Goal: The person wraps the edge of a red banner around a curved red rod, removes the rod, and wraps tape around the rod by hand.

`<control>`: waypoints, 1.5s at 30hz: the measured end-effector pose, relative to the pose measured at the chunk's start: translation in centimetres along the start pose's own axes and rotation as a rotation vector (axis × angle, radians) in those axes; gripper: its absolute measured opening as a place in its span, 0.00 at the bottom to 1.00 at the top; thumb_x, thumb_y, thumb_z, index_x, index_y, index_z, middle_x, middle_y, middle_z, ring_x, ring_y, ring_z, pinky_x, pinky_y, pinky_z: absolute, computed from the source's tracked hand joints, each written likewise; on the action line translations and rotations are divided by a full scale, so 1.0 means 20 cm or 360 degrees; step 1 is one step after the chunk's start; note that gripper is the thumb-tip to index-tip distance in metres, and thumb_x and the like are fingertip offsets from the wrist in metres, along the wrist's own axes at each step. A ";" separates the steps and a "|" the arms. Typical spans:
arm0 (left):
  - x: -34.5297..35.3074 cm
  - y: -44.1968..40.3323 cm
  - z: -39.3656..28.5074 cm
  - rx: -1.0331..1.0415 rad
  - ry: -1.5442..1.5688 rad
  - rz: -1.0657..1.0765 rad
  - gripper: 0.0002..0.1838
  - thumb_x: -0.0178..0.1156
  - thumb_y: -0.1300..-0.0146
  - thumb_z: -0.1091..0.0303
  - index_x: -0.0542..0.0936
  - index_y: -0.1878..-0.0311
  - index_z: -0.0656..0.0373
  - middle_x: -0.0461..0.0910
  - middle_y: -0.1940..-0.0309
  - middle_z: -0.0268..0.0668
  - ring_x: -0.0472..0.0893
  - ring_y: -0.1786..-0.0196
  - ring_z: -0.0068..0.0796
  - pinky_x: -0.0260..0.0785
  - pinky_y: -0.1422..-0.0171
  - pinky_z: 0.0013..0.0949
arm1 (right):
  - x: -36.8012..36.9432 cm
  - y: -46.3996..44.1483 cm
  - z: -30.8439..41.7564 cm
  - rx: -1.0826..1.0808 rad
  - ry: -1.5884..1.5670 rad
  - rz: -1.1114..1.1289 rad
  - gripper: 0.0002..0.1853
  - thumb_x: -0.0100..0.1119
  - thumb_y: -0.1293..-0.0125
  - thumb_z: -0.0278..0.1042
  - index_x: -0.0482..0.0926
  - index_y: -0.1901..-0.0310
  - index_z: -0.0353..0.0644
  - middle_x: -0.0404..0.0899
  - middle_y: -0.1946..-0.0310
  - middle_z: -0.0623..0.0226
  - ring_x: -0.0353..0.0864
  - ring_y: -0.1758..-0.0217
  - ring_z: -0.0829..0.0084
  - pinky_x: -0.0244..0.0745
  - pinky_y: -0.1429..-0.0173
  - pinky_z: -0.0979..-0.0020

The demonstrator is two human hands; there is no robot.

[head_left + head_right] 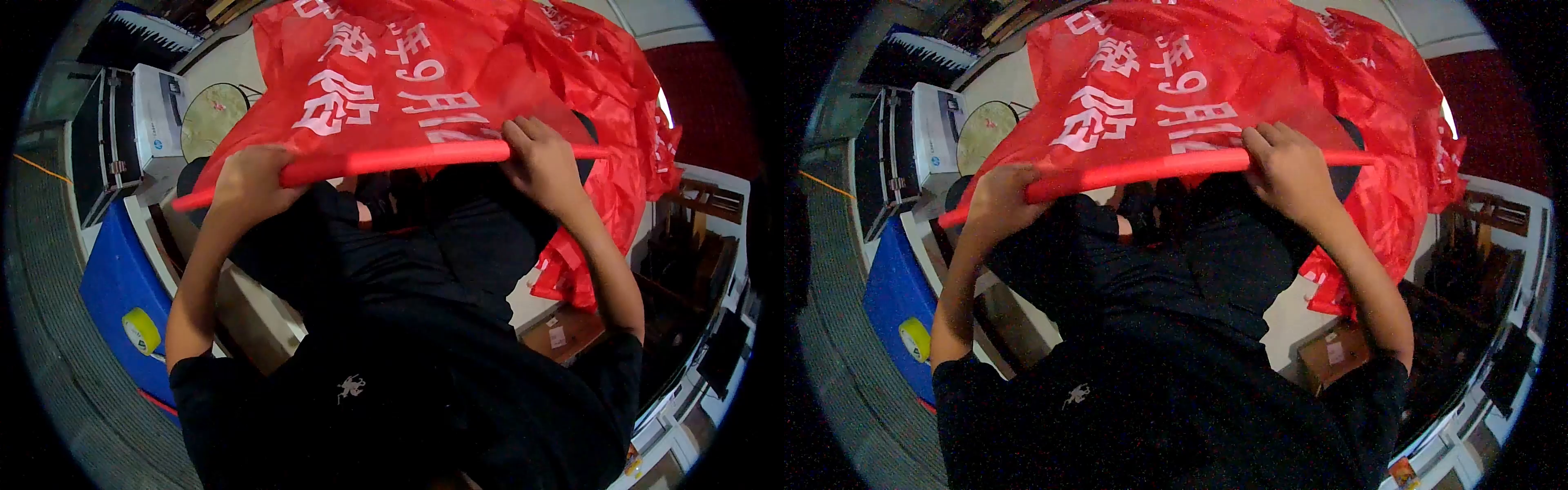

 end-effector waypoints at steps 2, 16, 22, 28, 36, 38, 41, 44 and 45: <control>-0.04 -0.03 -0.03 -0.0061 0.0021 0.0056 0.22 0.71 0.50 0.54 0.82 0.54 0.56 0.83 0.63 0.49 0.83 0.55 0.49 0.74 0.50 0.45 | 0.07 0.00 -0.04 0.0208 0.0208 0.0361 0.17 0.68 0.52 0.32 0.76 0.60 0.41 0.79 0.65 0.54 0.81 0.59 0.49 0.75 0.58 0.53; -0.06 0.05 -0.07 0.0010 0.0169 -0.0020 0.25 0.73 0.58 0.68 0.73 0.57 0.63 0.75 0.63 0.45 0.79 0.58 0.48 0.71 0.55 0.44 | -0.02 -0.05 0.10 -0.0145 0.0203 -0.0029 0.21 0.68 0.53 0.28 0.74 0.54 0.41 0.75 0.64 0.58 0.78 0.58 0.53 0.74 0.55 0.55; -0.09 0.09 -0.09 0.0148 0.0285 -0.0133 0.23 0.72 0.54 0.64 0.73 0.57 0.60 0.75 0.56 0.44 0.78 0.52 0.47 0.71 0.52 0.44 | -0.11 -0.04 0.14 -0.0301 0.0169 -0.0229 0.20 0.71 0.56 0.26 0.75 0.60 0.40 0.74 0.63 0.59 0.75 0.57 0.54 0.72 0.53 0.59; -0.15 0.11 -0.15 0.0275 0.0094 -0.0218 0.21 0.70 0.51 0.64 0.75 0.55 0.59 0.79 0.57 0.43 0.79 0.52 0.48 0.72 0.48 0.45 | -0.10 -0.02 0.12 -0.0368 -0.0028 -0.0208 0.19 0.71 0.51 0.29 0.77 0.56 0.40 0.74 0.63 0.60 0.74 0.56 0.56 0.71 0.52 0.60; -0.15 0.08 -0.14 0.0222 0.0080 -0.0154 0.19 0.68 0.48 0.64 0.79 0.53 0.60 0.80 0.54 0.45 0.80 0.50 0.47 0.73 0.46 0.45 | -0.07 -0.06 0.12 -0.0396 -0.0026 -0.0033 0.20 0.70 0.44 0.39 0.76 0.53 0.39 0.75 0.61 0.59 0.75 0.55 0.55 0.72 0.52 0.59; -0.15 0.06 -0.15 0.0171 0.0083 -0.0097 0.19 0.68 0.48 0.64 0.79 0.54 0.60 0.80 0.54 0.46 0.81 0.50 0.48 0.74 0.46 0.45 | -0.07 -0.05 0.07 -0.0299 -0.0252 -0.0120 0.19 0.69 0.42 0.40 0.77 0.53 0.39 0.75 0.61 0.59 0.75 0.54 0.55 0.72 0.51 0.59; -0.14 0.05 -0.19 0.0139 0.0138 -0.0062 0.18 0.68 0.47 0.64 0.80 0.53 0.61 0.82 0.55 0.47 0.81 0.51 0.48 0.74 0.47 0.46 | -0.06 -0.03 0.02 -0.0334 -0.0364 -0.0101 0.18 0.68 0.41 0.41 0.77 0.54 0.40 0.75 0.60 0.58 0.75 0.53 0.55 0.72 0.50 0.60; -0.15 -0.02 -0.19 0.0117 0.0174 -0.0033 0.19 0.67 0.45 0.64 0.78 0.52 0.61 0.82 0.57 0.48 0.81 0.51 0.50 0.73 0.47 0.47 | -0.12 -0.08 0.00 -0.0441 -0.0116 -0.0080 0.18 0.67 0.39 0.43 0.77 0.54 0.41 0.76 0.60 0.58 0.75 0.51 0.56 0.71 0.46 0.59; -0.13 -0.03 -0.18 0.0077 0.0160 -0.0009 0.19 0.67 0.45 0.65 0.78 0.52 0.62 0.81 0.57 0.48 0.81 0.51 0.52 0.73 0.47 0.47 | -0.14 -0.08 -0.02 -0.0435 -0.0113 -0.0084 0.18 0.67 0.39 0.43 0.77 0.54 0.41 0.76 0.60 0.58 0.75 0.51 0.56 0.71 0.46 0.59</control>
Point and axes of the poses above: each hand's wrist, its own y-axis away from the middle knuckle, its own x-axis out of the palm, z = x × y, the point moved 8 cm from there along -y, towards the middle knuckle
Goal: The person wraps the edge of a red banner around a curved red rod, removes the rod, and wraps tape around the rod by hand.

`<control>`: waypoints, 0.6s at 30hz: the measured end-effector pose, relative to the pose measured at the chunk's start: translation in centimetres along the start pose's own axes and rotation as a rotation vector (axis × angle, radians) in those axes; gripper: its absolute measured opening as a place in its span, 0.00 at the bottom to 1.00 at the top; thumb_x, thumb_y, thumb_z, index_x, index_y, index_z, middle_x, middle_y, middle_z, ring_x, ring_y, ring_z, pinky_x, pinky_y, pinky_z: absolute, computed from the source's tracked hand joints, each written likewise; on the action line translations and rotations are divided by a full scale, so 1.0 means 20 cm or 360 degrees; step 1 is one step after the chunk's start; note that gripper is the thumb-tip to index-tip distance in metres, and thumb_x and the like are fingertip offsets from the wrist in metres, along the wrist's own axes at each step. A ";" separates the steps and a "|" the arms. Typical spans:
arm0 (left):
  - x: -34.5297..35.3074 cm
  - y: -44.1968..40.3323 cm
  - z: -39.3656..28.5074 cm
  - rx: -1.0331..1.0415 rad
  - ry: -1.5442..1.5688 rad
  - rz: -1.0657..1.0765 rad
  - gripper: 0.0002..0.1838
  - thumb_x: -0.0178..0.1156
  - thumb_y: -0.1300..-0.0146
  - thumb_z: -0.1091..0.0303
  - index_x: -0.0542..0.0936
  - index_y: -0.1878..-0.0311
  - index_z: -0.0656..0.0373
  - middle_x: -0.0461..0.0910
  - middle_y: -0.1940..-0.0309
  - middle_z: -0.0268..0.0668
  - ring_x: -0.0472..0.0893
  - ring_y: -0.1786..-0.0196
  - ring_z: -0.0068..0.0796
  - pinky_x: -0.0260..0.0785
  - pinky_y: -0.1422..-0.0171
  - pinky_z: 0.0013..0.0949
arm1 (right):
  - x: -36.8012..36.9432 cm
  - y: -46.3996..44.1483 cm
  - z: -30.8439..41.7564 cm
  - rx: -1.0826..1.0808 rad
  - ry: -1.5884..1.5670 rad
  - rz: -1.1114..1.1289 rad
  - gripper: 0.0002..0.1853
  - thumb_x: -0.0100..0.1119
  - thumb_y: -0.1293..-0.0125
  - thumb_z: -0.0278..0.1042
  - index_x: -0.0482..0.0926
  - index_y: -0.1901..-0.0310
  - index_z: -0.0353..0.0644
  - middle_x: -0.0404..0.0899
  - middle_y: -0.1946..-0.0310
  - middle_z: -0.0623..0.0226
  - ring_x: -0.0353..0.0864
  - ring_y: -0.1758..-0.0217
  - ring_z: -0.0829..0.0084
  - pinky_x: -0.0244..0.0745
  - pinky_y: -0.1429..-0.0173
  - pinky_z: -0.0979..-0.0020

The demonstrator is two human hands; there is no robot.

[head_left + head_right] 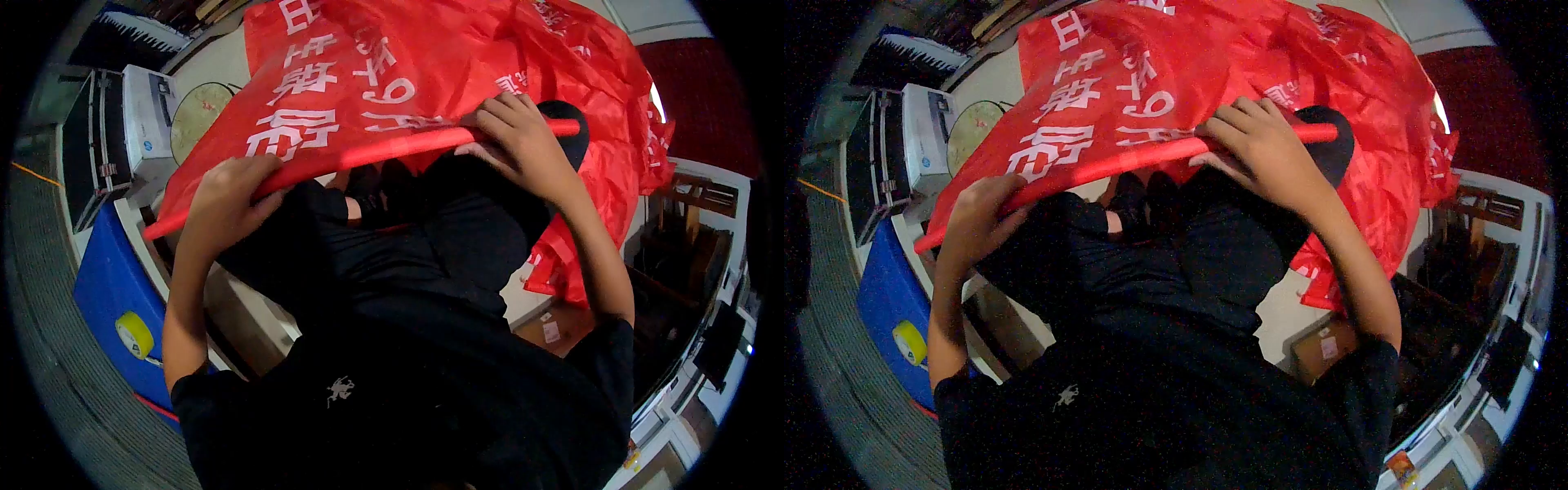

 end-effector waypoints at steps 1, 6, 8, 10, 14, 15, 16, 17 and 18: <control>0.00 -0.01 -0.01 0.0006 -0.0001 -0.0001 0.19 0.67 0.45 0.65 0.78 0.52 0.62 0.81 0.57 0.48 0.81 0.51 0.52 0.73 0.47 0.47 | -0.01 0.01 -0.03 0.0013 0.0061 0.0053 0.18 0.66 0.39 0.45 0.78 0.53 0.41 0.77 0.60 0.59 0.76 0.50 0.57 0.70 0.45 0.59; 0.01 -0.06 -0.03 -0.0039 -0.0076 0.0070 0.19 0.66 0.41 0.64 0.75 0.49 0.60 0.82 0.62 0.50 0.83 0.58 0.52 0.74 0.54 0.47 | -0.18 0.23 -0.63 0.0655 -0.0430 -0.0526 0.28 0.51 0.30 0.59 0.79 0.46 0.41 0.82 0.51 0.60 0.76 0.41 0.63 0.63 0.32 0.59; 0.02 -0.06 0.01 -0.0061 -0.0072 0.0104 0.19 0.66 0.40 0.63 0.75 0.49 0.60 0.81 0.62 0.50 0.83 0.58 0.52 0.74 0.55 0.48 | -0.17 0.35 -0.91 0.0985 -0.1164 -0.0923 0.36 0.38 0.27 0.67 0.78 0.44 0.38 0.81 0.47 0.60 0.76 0.38 0.65 0.63 0.30 0.59; 0.03 -0.05 0.01 -0.0075 -0.0071 0.0135 0.19 0.66 0.39 0.62 0.74 0.48 0.59 0.81 0.62 0.51 0.83 0.58 0.52 0.74 0.56 0.48 | -0.09 0.41 -0.98 0.1131 -0.1840 -0.1109 0.42 0.28 0.26 0.71 0.77 0.42 0.36 0.80 0.44 0.59 0.75 0.37 0.64 0.62 0.28 0.58; 0.05 -0.06 0.05 -0.0155 -0.0073 0.0136 0.18 0.65 0.38 0.62 0.74 0.48 0.58 0.81 0.67 0.53 0.83 0.61 0.56 0.73 0.59 0.51 | 0.06 0.31 -0.82 0.0982 -0.2246 -0.0957 0.42 0.30 0.25 0.70 0.76 0.43 0.33 0.80 0.45 0.57 0.75 0.38 0.63 0.61 0.27 0.60; 0.06 -0.07 0.04 -0.0149 -0.0214 0.0149 0.19 0.65 0.38 0.62 0.74 0.47 0.58 0.81 0.68 0.53 0.83 0.63 0.56 0.73 0.62 0.51 | 0.06 0.30 -0.81 0.0988 -0.2253 -0.0957 0.42 0.30 0.25 0.70 0.76 0.43 0.33 0.80 0.45 0.57 0.75 0.38 0.63 0.61 0.27 0.60; 0.07 -0.08 0.03 -0.0145 -0.0218 0.0152 0.19 0.65 0.38 0.62 0.74 0.47 0.58 0.81 0.68 0.53 0.83 0.63 0.56 0.73 0.62 0.51 | 0.06 0.29 -0.80 0.1018 -0.2148 -0.0930 0.42 0.30 0.26 0.71 0.77 0.44 0.33 0.80 0.46 0.57 0.76 0.38 0.63 0.61 0.27 0.60; 0.07 -0.07 0.02 -0.0121 -0.0219 0.0095 0.19 0.66 0.38 0.61 0.75 0.47 0.57 0.81 0.69 0.53 0.83 0.63 0.56 0.73 0.63 0.51 | 0.06 0.30 -0.78 0.1039 -0.2039 -0.0904 0.43 0.31 0.26 0.71 0.78 0.45 0.33 0.81 0.47 0.57 0.76 0.38 0.62 0.61 0.27 0.61; 0.06 -0.07 0.01 -0.0103 -0.0218 0.0048 0.20 0.67 0.39 0.61 0.75 0.47 0.57 0.81 0.70 0.53 0.83 0.64 0.56 0.74 0.64 0.51 | 0.05 0.30 -0.76 0.0988 -0.2070 -0.0867 0.38 0.36 0.25 0.67 0.79 0.49 0.33 0.82 0.49 0.60 0.76 0.39 0.66 0.62 0.28 0.64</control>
Point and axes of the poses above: each hand's wrist, its own y-axis away from the middle knuckle, its own x-axis out of the palm, z = x × y, the point moved 8 cm from there along -y, towards the middle knuckle
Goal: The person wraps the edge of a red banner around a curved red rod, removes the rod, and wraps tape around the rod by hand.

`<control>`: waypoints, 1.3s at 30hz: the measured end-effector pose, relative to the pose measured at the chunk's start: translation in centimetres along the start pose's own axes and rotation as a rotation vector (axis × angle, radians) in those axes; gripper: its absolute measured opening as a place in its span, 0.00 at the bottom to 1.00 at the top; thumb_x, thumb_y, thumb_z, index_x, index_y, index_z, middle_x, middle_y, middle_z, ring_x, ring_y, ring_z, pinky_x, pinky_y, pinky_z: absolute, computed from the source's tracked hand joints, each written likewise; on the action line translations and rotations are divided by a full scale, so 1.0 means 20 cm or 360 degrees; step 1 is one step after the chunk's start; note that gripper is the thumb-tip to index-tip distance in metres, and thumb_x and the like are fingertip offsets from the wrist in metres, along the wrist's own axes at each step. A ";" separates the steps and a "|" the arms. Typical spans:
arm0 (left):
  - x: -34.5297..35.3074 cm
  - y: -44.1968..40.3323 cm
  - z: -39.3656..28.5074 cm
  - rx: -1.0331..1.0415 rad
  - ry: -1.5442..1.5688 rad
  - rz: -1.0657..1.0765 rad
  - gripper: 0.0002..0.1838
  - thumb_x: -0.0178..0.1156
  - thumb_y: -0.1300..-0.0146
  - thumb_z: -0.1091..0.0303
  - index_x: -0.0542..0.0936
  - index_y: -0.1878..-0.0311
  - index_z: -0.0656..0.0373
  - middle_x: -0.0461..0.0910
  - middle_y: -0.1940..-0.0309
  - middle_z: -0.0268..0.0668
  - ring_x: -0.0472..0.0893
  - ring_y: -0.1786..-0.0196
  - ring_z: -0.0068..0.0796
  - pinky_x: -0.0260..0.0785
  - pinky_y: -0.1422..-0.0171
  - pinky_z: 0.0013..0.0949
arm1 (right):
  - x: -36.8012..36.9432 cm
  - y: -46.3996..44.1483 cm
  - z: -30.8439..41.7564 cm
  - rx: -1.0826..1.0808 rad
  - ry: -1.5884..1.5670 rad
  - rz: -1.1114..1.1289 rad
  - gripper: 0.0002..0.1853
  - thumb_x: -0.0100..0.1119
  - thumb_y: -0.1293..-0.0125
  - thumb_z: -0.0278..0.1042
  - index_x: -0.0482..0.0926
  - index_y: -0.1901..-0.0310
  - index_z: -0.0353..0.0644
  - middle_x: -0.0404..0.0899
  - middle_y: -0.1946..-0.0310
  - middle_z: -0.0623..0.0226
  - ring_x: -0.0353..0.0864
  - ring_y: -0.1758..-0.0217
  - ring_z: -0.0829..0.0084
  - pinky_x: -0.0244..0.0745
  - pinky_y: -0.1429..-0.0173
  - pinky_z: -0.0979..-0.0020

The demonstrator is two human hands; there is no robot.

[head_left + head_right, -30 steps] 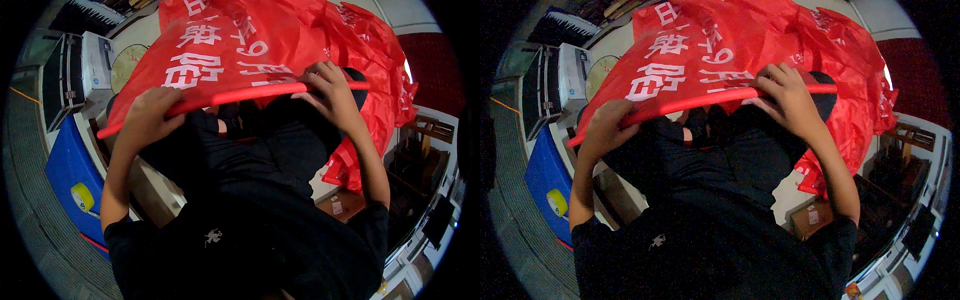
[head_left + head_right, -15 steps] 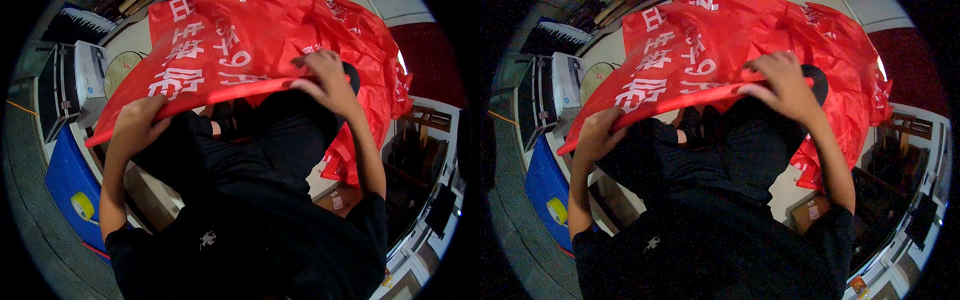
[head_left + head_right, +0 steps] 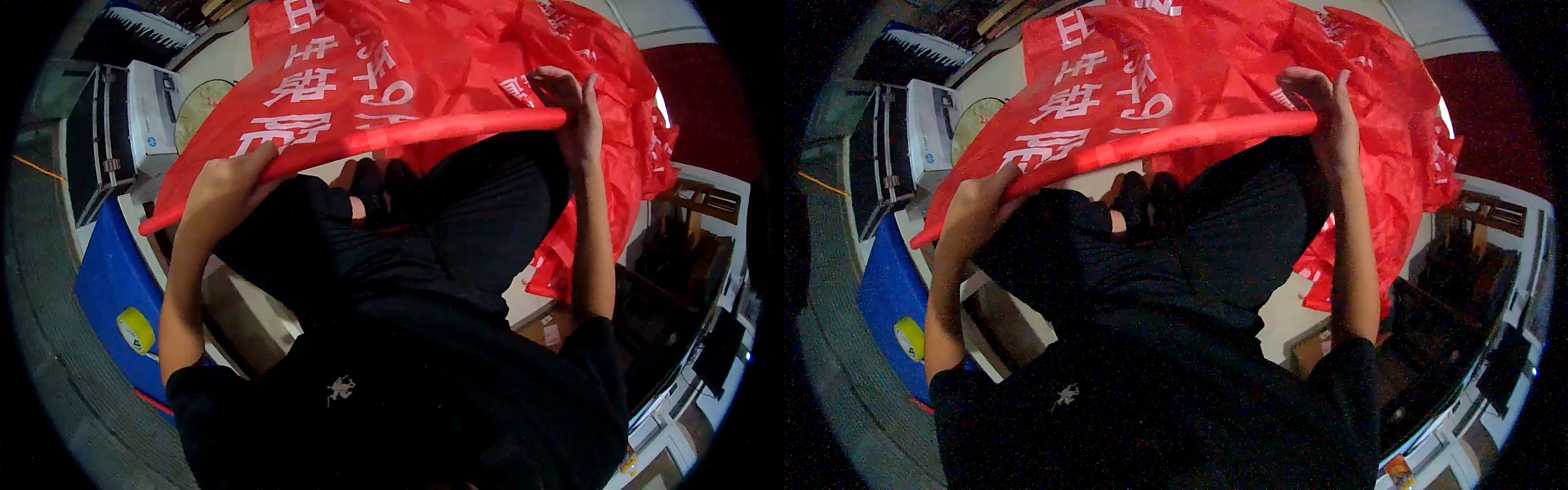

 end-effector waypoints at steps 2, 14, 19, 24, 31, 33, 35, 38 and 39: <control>-0.01 0.00 -0.01 -0.0069 0.0012 0.0031 0.20 0.68 0.40 0.61 0.76 0.47 0.59 0.82 0.69 0.53 0.83 0.63 0.56 0.74 0.62 0.50 | -0.05 0.01 -0.02 -0.0023 0.0268 0.0127 0.33 0.42 0.25 0.62 0.79 0.50 0.34 0.82 0.49 0.61 0.77 0.40 0.68 0.63 0.30 0.66; -0.13 -0.06 0.07 -0.0371 -0.0062 -0.0068 0.19 0.70 0.45 0.64 0.80 0.52 0.63 0.83 0.57 0.50 0.81 0.48 0.52 0.73 0.44 0.45 | -0.18 0.02 -0.01 0.0330 0.0685 0.0345 0.11 0.65 0.36 0.27 0.79 0.53 0.35 0.80 0.56 0.66 0.77 0.47 0.73 0.70 0.38 0.70; -0.08 -0.05 0.09 -0.0081 -0.0207 -0.0142 0.16 0.67 0.47 0.67 0.80 0.56 0.62 0.82 0.59 0.49 0.80 0.49 0.52 0.72 0.45 0.47 | 0.01 0.11 0.17 -0.0222 0.0954 0.0497 0.11 0.67 0.37 0.27 0.77 0.55 0.37 0.76 0.57 0.71 0.75 0.52 0.77 0.69 0.44 0.74; -0.03 -0.07 0.14 -0.0410 0.0271 0.0165 0.10 0.66 0.48 0.70 0.77 0.64 0.62 0.79 0.67 0.48 0.79 0.57 0.54 0.70 0.53 0.47 | 0.05 0.18 0.20 -0.0290 0.1021 0.0649 0.15 0.69 0.40 0.24 0.77 0.52 0.37 0.77 0.56 0.70 0.77 0.49 0.77 0.70 0.40 0.73; -0.06 -0.08 0.14 -0.0133 0.0147 -0.0045 0.12 0.66 0.49 0.69 0.73 0.66 0.63 0.79 0.66 0.51 0.79 0.59 0.55 0.69 0.55 0.48 | -0.09 0.13 0.02 0.0423 0.0895 0.0453 0.17 0.68 0.38 0.24 0.77 0.49 0.36 0.79 0.55 0.68 0.78 0.49 0.77 0.71 0.41 0.74; -0.06 -0.07 0.13 -0.0052 -0.0005 -0.0155 0.12 0.66 0.49 0.67 0.72 0.69 0.63 0.78 0.67 0.51 0.78 0.60 0.56 0.69 0.56 0.49 | 0.05 0.15 0.14 0.0010 0.0686 0.0429 0.18 0.69 0.41 0.25 0.78 0.49 0.36 0.78 0.54 0.69 0.76 0.53 0.78 0.69 0.44 0.77; -0.09 -0.11 0.10 -0.0231 0.0069 -0.0033 0.12 0.66 0.49 0.67 0.73 0.70 0.63 0.78 0.69 0.51 0.78 0.61 0.56 0.70 0.57 0.49 | 0.06 0.16 0.18 -0.0097 0.0670 0.0388 0.20 0.70 0.43 0.24 0.77 0.48 0.36 0.79 0.55 0.68 0.76 0.53 0.77 0.70 0.43 0.76; -0.05 -0.10 0.13 -0.0408 0.0128 0.0112 0.13 0.66 0.50 0.66 0.73 0.72 0.63 0.78 0.71 0.50 0.78 0.63 0.57 0.70 0.57 0.48 | 0.09 0.19 0.15 -0.0084 0.0823 0.0715 0.20 0.71 0.45 0.19 0.77 0.50 0.37 0.78 0.54 0.68 0.77 0.49 0.76 0.71 0.41 0.72; -0.04 -0.11 0.14 -0.0396 0.0116 0.0135 0.13 0.66 0.50 0.66 0.72 0.73 0.63 0.78 0.71 0.50 0.78 0.64 0.57 0.70 0.58 0.48 | 0.11 0.21 0.15 -0.0084 0.0826 0.0716 0.20 0.71 0.45 0.19 0.77 0.50 0.37 0.78 0.54 0.68 0.77 0.49 0.76 0.71 0.41 0.72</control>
Point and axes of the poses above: each hand's wrist, its own y-axis away from the middle knuckle, its own x-axis out of the palm, z = x × y, the point moved 8 cm from there along -y, towards the middle knuckle
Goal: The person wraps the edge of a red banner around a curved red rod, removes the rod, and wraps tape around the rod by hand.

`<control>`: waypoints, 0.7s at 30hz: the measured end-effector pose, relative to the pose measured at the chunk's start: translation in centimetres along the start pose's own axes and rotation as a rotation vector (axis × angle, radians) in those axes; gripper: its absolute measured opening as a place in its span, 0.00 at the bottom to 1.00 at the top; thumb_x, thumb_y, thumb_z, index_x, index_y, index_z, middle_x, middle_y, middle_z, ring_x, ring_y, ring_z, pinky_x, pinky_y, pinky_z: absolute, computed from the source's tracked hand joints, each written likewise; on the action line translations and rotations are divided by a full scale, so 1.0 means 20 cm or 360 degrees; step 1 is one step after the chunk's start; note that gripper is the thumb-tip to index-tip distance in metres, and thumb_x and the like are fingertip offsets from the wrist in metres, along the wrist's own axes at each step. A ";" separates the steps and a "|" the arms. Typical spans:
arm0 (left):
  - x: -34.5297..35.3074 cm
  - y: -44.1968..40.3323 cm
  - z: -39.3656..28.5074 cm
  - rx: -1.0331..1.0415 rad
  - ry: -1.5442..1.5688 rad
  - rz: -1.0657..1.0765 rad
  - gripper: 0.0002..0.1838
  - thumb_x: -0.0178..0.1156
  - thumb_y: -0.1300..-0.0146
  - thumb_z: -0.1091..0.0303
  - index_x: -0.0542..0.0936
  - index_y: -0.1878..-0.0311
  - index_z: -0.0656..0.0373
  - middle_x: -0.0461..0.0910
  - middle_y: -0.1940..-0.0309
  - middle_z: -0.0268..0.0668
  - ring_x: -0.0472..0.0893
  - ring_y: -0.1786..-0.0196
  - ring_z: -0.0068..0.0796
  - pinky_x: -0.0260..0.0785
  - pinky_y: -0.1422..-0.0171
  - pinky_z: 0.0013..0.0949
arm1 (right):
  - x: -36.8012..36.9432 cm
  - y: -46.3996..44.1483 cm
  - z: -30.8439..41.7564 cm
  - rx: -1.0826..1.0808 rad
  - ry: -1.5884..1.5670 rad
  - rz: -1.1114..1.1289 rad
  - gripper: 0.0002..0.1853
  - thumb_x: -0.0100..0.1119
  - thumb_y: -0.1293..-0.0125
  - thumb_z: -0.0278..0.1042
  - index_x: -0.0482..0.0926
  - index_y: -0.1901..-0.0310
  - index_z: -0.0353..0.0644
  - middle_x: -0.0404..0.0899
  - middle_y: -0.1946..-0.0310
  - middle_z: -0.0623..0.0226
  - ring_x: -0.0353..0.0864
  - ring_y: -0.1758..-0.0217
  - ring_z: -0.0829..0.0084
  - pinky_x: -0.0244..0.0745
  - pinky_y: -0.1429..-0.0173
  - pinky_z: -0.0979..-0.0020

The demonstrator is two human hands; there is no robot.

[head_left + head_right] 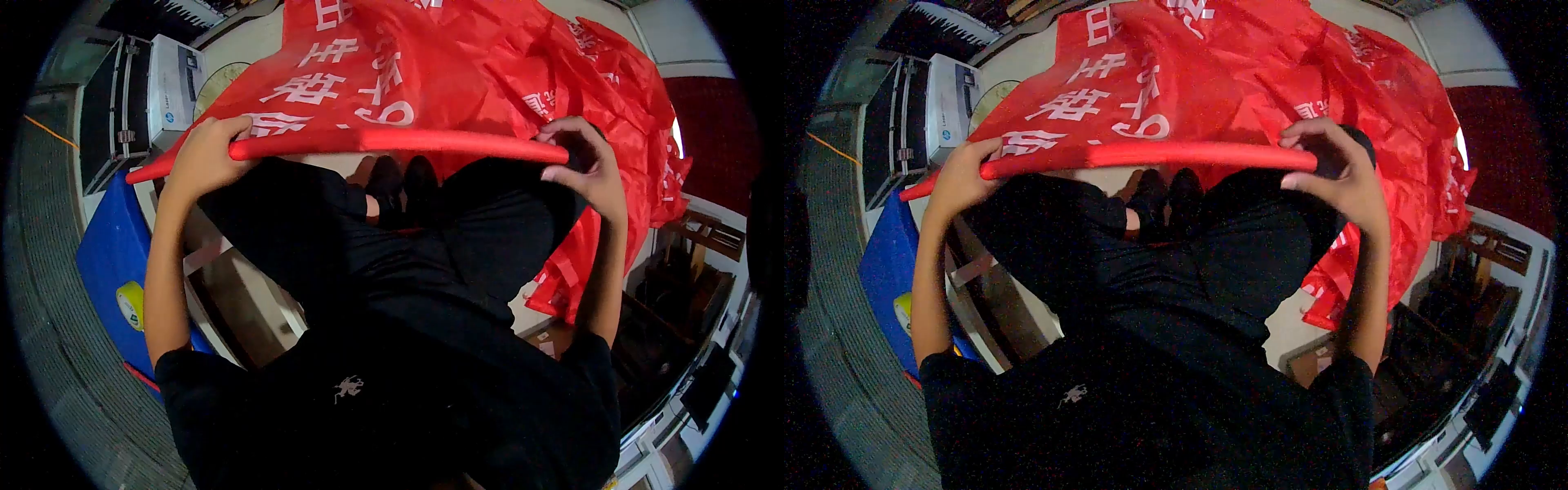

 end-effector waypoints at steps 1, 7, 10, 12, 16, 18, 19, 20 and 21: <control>0.00 -0.01 0.00 0.0000 0.0002 -0.0002 0.13 0.66 0.50 0.66 0.72 0.73 0.63 0.78 0.71 0.50 0.78 0.64 0.57 0.70 0.58 0.48 | 0.01 0.01 0.01 0.0015 0.0073 -0.0029 0.19 0.70 0.44 0.19 0.77 0.51 0.37 0.79 0.55 0.68 0.77 0.50 0.75 0.71 0.41 0.72; -0.02 0.00 -0.04 0.0390 0.0141 -0.0229 0.14 0.68 0.50 0.64 0.75 0.70 0.63 0.79 0.73 0.50 0.79 0.64 0.56 0.71 0.57 0.48 | -0.02 0.03 -0.12 0.0325 0.0120 -0.0028 0.18 0.72 0.44 0.22 0.77 0.52 0.36 0.79 0.58 0.69 0.77 0.50 0.75 0.70 0.41 0.73; 0.01 -0.02 0.03 0.0014 0.0182 -0.0121 0.13 0.68 0.50 0.64 0.80 0.66 0.62 0.80 0.69 0.50 0.81 0.61 0.56 0.72 0.54 0.49 | 0.00 0.03 -0.11 0.0312 0.0287 0.0028 0.16 0.72 0.42 0.25 0.77 0.54 0.35 0.79 0.58 0.67 0.77 0.51 0.75 0.70 0.43 0.73; 0.05 -0.02 0.02 0.0203 0.0072 -0.0068 0.15 0.69 0.50 0.65 0.78 0.63 0.62 0.80 0.64 0.51 0.81 0.59 0.56 0.72 0.54 0.49 | 0.07 0.01 0.08 -0.0057 0.0311 -0.0171 0.14 0.72 0.41 0.28 0.78 0.57 0.35 0.79 0.58 0.67 0.77 0.52 0.75 0.70 0.45 0.73; 0.04 -0.02 -0.01 0.0434 -0.0001 -0.0219 0.17 0.70 0.49 0.64 0.77 0.60 0.62 0.81 0.58 0.53 0.80 0.53 0.56 0.72 0.52 0.48 | 0.05 0.03 0.02 0.0005 0.0458 -0.0145 0.13 0.72 0.41 0.30 0.79 0.59 0.34 0.79 0.60 0.67 0.77 0.53 0.74 0.69 0.46 0.73; -0.01 -0.01 -0.02 0.0009 0.0332 -0.0154 0.15 0.67 0.49 0.71 0.74 0.60 0.64 0.78 0.60 0.50 0.78 0.55 0.55 0.69 0.53 0.43 | 0.03 0.03 -0.02 0.0146 0.0412 -0.0160 0.13 0.72 0.41 0.30 0.79 0.59 0.35 0.79 0.60 0.66 0.77 0.54 0.74 0.69 0.46 0.73; -0.02 -0.02 0.00 0.0009 0.0332 -0.0154 0.15 0.67 0.49 0.71 0.74 0.60 0.64 0.78 0.60 0.50 0.78 0.55 0.55 0.69 0.53 0.43 | 0.02 0.03 -0.05 0.0286 0.0365 -0.0173 0.12 0.72 0.41 0.30 0.80 0.59 0.35 0.79 0.60 0.66 0.77 0.54 0.73 0.69 0.47 0.72; -0.02 -0.03 0.00 0.0148 0.0187 -0.0167 0.17 0.69 0.48 0.67 0.75 0.59 0.63 0.79 0.60 0.51 0.79 0.54 0.56 0.70 0.52 0.45 | 0.01 0.02 -0.06 0.0286 0.0366 -0.0173 0.12 0.72 0.41 0.30 0.80 0.59 0.35 0.79 0.60 0.66 0.77 0.54 0.73 0.69 0.47 0.72; -0.01 -0.03 0.00 0.0285 0.0040 -0.0179 0.19 0.70 0.48 0.62 0.77 0.57 0.62 0.81 0.59 0.53 0.80 0.52 0.56 0.71 0.50 0.47 | 0.01 0.01 -0.05 0.0225 0.0393 -0.0133 0.13 0.72 0.42 0.30 0.80 0.60 0.35 0.79 0.61 0.67 0.76 0.55 0.73 0.69 0.48 0.72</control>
Point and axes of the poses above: each hand's wrist, its own y-axis away from the middle knuckle, its own x-axis out of the palm, z = x × y, the point moved 8 cm from there along -y, towards the middle knuckle
